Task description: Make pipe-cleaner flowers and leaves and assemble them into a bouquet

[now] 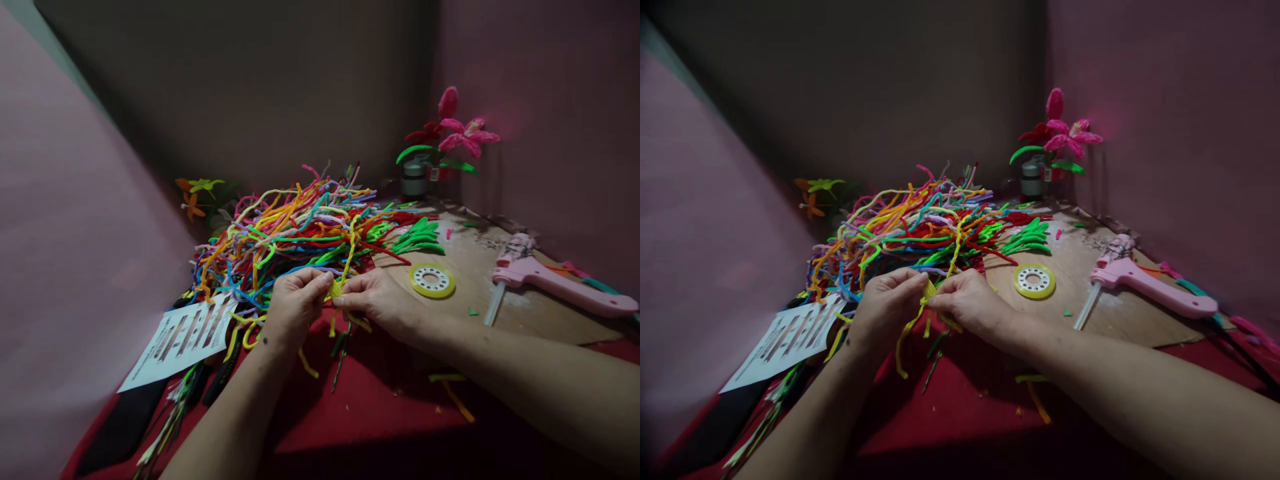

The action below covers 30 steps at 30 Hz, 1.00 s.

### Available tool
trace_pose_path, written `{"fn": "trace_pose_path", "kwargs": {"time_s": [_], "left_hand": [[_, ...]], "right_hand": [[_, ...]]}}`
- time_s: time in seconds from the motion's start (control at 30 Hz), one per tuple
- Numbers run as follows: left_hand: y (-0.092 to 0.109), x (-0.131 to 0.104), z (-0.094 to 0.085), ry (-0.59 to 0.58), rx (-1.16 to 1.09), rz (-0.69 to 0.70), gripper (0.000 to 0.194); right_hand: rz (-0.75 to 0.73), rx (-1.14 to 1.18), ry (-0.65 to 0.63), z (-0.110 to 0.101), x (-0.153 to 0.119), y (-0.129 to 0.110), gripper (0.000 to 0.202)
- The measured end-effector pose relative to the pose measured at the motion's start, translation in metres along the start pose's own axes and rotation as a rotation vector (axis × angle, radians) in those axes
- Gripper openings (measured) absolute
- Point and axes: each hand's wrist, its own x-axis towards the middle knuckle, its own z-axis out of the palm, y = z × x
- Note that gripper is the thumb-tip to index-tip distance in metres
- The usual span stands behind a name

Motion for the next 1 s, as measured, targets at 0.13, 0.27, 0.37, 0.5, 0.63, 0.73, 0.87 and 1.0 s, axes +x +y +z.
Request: {"fn": "trace_pose_path", "kwargs": {"time_s": [0.13, 0.27, 0.37, 0.5, 0.63, 0.73, 0.87, 1.0], "left_hand": [[-0.001, -0.001, 0.002, -0.098, -0.165, -0.115, 0.027], [-0.003, -0.002, 0.004, 0.045, 0.037, 0.068, 0.025], [-0.001, -0.004, 0.004, 0.108, 0.207, 0.18, 0.023], [0.002, -0.005, 0.003, 0.032, 0.297, 0.18, 0.018], [-0.001, -0.004, 0.004, 0.011, 0.35, 0.219, 0.015], [-0.007, -0.002, 0.005, 0.136, 0.477, 0.354, 0.017], [-0.007, 0.002, 0.002, 0.168, 0.451, 0.327, 0.019], [0.001, 0.002, -0.001, -0.004, 0.36, 0.141, 0.022]], "right_hand": [[-0.046, -0.031, 0.021, 0.002, 0.0, 0.001, 0.021], [-0.029, -0.023, 0.018, 0.001, 0.0, -0.003, 0.022], [-0.014, -0.003, 0.02, -0.001, 0.0, -0.003, 0.022], [-0.035, -0.008, 0.047, -0.003, 0.003, 0.003, 0.022], [-0.038, -0.003, 0.042, -0.003, 0.005, 0.008, 0.022], [0.008, 0.067, 0.037, -0.002, 0.005, 0.008, 0.022], [0.036, 0.119, 0.082, -0.004, 0.006, 0.007, 0.021], [-0.031, 0.175, 0.114, -0.009, 0.007, 0.004, 0.023]]}}
